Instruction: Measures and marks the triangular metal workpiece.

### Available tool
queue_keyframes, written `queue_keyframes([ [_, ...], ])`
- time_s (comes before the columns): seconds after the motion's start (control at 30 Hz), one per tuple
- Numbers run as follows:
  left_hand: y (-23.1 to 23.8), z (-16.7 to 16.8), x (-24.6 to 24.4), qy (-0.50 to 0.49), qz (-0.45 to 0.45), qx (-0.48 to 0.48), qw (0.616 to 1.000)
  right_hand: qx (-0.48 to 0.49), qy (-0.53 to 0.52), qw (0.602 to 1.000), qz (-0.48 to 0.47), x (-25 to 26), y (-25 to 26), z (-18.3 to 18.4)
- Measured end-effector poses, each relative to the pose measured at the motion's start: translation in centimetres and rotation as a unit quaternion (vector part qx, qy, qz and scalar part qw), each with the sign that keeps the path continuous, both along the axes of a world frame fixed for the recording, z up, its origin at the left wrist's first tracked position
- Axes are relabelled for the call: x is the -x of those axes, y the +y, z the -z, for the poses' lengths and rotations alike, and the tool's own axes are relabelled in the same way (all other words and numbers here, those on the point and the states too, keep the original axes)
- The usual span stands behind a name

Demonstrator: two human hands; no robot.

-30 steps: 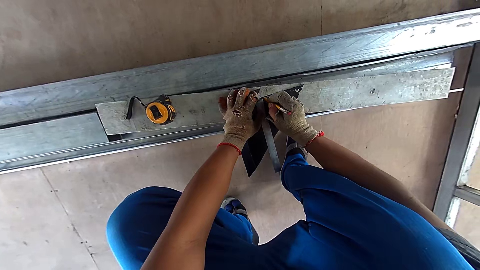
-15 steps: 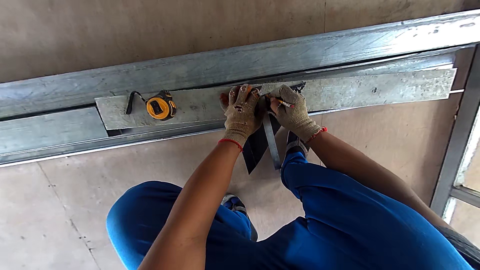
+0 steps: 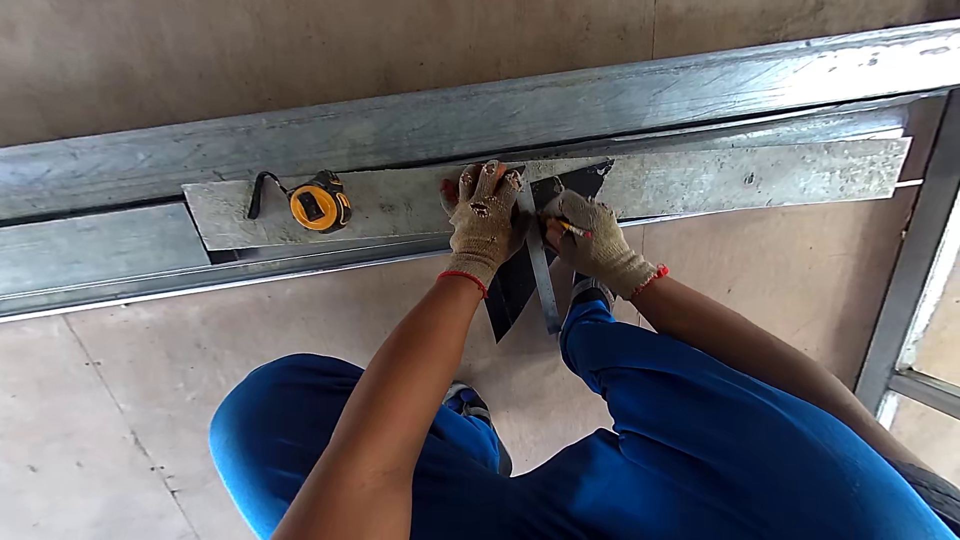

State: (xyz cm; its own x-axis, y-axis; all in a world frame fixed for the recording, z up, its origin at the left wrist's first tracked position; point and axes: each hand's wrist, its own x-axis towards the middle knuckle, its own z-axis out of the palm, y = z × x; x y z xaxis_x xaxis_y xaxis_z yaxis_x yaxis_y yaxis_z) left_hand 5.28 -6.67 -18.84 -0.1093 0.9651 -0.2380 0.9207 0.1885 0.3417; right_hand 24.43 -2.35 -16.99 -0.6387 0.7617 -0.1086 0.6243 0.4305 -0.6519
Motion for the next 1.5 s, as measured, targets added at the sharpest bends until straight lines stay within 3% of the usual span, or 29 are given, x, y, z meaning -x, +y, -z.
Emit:
queue_keyframes([
  [0.13,0.1,-0.1,0.1,0.003,0.001,0.022,1.0,-0.002,-0.019,1.0,-0.02,-0.4,-0.8,-0.2],
  [0.27,-0.1,0.3,0.1,0.004,0.005,-0.013,1.0,-0.044,0.017,0.999,-0.01,0.5,0.4,0.4],
  [0.47,-0.1,0.2,0.0,0.013,0.012,-0.006,1.0,0.004,-0.013,0.999,-0.053,-1.6,-2.2,-0.3],
  [1.03,0.0,0.0,0.0,0.015,0.01,-0.013,1.0,0.009,-0.033,0.997,-0.072,-1.6,-2.5,-0.5],
  [1.1,-0.1,0.3,0.0,0.019,0.011,-0.027,0.999,0.044,-0.054,0.993,-0.093,-2.3,-3.3,-0.7],
  [1.23,0.0,0.4,0.0,0.008,0.011,-0.025,1.0,0.219,-0.12,0.959,-0.13,-3.5,-3.6,-3.1],
  [1.33,-0.2,0.4,0.0,0.004,0.009,-0.019,1.0,0.286,-0.068,0.955,-0.043,-4.4,-3.5,-5.5],
  [1.5,0.0,0.1,0.1,0.003,0.014,-0.015,1.0,0.146,0.052,0.986,0.063,-4.6,-2.3,-4.0],
])
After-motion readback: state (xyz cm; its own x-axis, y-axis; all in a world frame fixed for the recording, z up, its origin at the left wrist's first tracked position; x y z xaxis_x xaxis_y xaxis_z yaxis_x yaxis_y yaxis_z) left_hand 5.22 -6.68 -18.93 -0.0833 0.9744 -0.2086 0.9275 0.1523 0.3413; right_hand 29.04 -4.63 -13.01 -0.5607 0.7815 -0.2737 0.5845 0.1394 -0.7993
